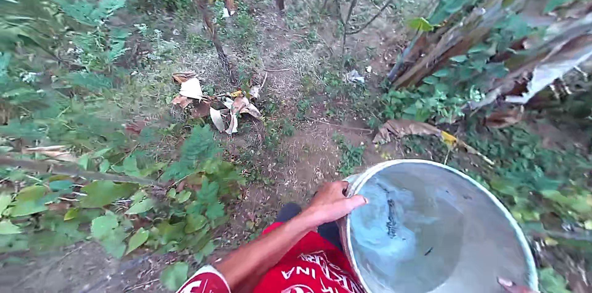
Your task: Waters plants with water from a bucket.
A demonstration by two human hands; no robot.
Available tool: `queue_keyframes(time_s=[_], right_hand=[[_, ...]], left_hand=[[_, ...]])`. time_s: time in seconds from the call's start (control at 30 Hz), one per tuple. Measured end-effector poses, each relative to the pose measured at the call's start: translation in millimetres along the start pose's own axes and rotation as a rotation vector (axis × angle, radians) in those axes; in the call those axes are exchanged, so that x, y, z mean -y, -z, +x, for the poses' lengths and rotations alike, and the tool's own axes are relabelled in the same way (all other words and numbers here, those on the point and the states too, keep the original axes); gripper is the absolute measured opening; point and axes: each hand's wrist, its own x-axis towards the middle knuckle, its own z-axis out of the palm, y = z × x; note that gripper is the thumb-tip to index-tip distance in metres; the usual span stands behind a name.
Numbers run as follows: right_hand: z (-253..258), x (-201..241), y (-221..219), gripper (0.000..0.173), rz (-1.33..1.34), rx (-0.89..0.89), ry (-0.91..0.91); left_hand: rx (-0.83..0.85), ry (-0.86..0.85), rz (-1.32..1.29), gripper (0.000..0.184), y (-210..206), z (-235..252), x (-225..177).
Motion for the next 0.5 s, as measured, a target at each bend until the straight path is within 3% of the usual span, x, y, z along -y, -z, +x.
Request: queue_keyframes(time_s=[0.27, 0.5], right_hand=[[213, 7, -86, 0.024, -0.126, 0.238, -0.059], [343, 13, -201, 0.025, -0.199, 0.335, -0.097]], left_hand=[[-0.24, 0.047, -0.183, 0.039, 52, 121, -19], [-0.335, 0.141, -0.238, 0.043, 132, 219, -27]])
